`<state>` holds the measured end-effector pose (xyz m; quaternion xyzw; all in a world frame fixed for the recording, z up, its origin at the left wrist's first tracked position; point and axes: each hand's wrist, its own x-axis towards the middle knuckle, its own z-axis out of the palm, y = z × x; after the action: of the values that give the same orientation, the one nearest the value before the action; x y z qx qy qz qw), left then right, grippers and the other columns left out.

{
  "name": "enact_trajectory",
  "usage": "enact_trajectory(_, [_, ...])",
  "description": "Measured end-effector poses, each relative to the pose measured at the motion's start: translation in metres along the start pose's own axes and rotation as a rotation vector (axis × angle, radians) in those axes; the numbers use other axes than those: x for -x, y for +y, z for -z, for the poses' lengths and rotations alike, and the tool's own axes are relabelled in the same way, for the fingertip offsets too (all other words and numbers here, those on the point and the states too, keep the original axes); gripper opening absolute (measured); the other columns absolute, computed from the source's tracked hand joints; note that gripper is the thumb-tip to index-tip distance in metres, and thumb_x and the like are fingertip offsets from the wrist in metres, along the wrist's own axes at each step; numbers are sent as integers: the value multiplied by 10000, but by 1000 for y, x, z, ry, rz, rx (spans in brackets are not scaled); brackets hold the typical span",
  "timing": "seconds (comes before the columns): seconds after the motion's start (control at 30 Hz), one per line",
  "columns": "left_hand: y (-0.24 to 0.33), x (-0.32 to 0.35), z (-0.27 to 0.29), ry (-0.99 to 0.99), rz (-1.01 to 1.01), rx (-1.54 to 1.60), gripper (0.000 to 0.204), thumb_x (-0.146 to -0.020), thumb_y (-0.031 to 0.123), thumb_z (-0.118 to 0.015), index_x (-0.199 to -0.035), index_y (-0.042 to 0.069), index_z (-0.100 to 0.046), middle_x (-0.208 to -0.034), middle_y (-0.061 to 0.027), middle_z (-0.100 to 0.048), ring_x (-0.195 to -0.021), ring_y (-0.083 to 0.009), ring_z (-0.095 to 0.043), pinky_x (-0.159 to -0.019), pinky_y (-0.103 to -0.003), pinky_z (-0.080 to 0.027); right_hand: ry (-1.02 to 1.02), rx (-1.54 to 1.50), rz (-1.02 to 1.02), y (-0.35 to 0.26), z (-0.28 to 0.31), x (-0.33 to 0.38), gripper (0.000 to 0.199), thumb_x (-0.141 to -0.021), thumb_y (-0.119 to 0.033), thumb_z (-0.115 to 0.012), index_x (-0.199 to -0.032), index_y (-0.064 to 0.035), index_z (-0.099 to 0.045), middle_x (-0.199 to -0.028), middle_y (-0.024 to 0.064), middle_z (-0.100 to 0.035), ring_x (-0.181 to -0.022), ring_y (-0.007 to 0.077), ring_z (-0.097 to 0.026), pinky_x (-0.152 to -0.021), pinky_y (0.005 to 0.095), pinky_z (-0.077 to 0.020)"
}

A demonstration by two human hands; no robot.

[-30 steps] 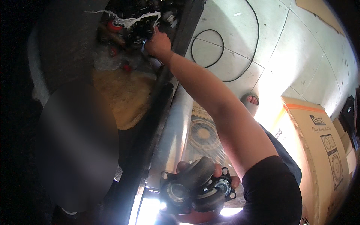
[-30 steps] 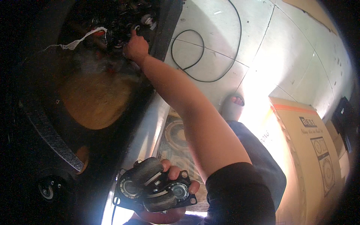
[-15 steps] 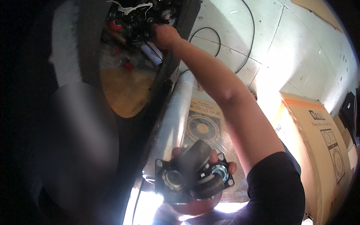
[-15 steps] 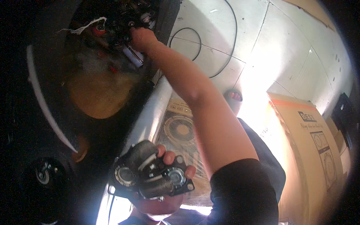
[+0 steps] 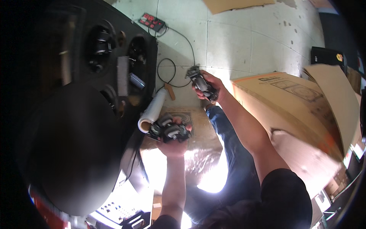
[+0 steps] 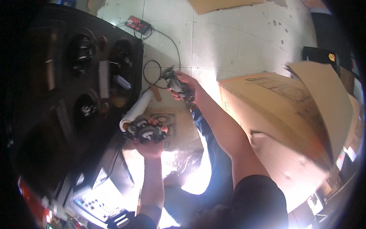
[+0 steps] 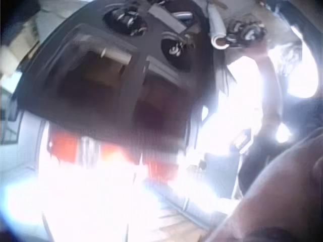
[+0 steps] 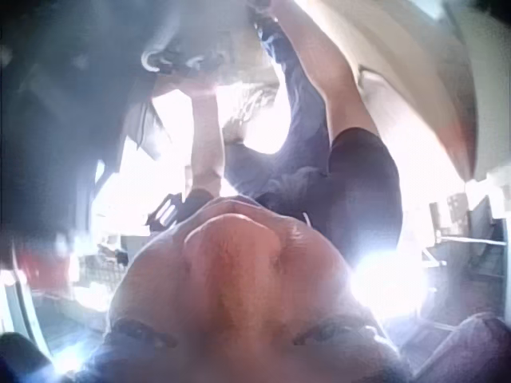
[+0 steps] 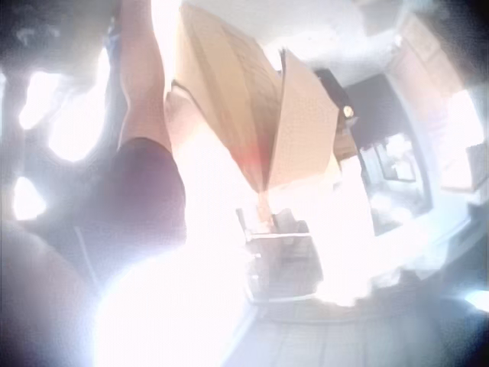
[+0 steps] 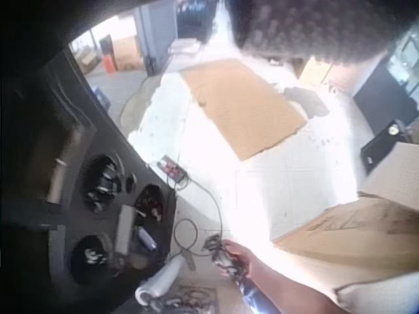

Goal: The person uses a cordless drill to attach caster wheels to the underside of a black rectangular board. They place each wheel, align it, and drive screws to secure it, repeating the process for multiple wheels.

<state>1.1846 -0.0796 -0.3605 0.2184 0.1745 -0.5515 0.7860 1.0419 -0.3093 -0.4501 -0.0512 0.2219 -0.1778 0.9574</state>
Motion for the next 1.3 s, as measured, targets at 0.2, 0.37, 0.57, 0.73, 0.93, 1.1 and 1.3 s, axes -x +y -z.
enact_trajectory(0.2, [21, 166, -43, -102, 219, -86, 526, -948, 399, -550, -1402, 141, -614, -1317, -105, -689, -1174, -318, -675, -1008, -640, -473, 367, 317, 218, 38, -167, 184, 341, -963, -245, -670, -1242, -62, -603, -929, 106, -683, -644, 221, -693, -549, 343, -604])
enact_trajectory(0.37, [74, 262, -62, -102, 344, -232, 562, -971, 468, -515, -1373, 93, -636, -1217, -129, -724, -1107, -326, -695, -989, -648, -498, 291, 544, 170, 89, -272, 388, 330, -892, -131, -743, -1183, 3, -664, -931, 52, -697, -783, 137, -659, -653, 305, -577])
enact_trajectory(0.57, [145, 381, -98, 87, 288, -452, 448, -954, 455, -589, -1227, 116, -696, -990, -57, -748, -851, -238, -694, -879, -529, -477, 539, 1194, 111, 145, -258, 605, 350, -840, -270, -790, -1089, -25, -774, -905, 40, -729, -806, 134, -625, -739, 293, -491])
enact_trajectory(0.73, [155, 424, -89, 48, 299, -447, 429, -953, 450, -588, -1212, 127, -701, -1048, -61, -766, -870, -243, -712, -872, -531, -479, 772, 1488, 3, 201, -222, 727, 374, -813, -369, -848, -1033, -72, -791, -809, 28, -728, -780, 156, -669, -678, 355, -509])
enact_trajectory(0.93, [80, 377, -114, -243, 479, -429, 477, -1000, 442, -483, -1290, 115, -671, -1138, -57, -753, -995, -290, -702, -907, -526, -471, 996, 1559, 179, 208, -163, 719, 484, -765, -389, -840, -1152, -104, -791, -898, 122, -781, -865, 272, -749, -805, 428, -582])
enact_trajectory(1.1, [-48, 388, -216, -336, 399, -635, 546, -993, 493, -468, -1350, 123, -651, -1226, -86, -714, -1062, -324, -689, -950, -631, -472, 833, 1348, 228, 197, -204, 743, 462, -789, -364, -838, -1166, -101, -787, -931, 110, -785, -881, 237, -746, -821, 386, -581])
enact_trajectory(1.3, [-150, 413, -281, -267, 353, -724, 534, -1025, 498, -470, -1354, 118, -648, -1232, -103, -706, -1042, -312, -693, -830, -577, -553, 715, 1113, 568, 75, -283, 834, 394, -804, -338, -827, -1104, -86, -794, -969, 95, -767, -914, 220, -720, -856, 354, -565])
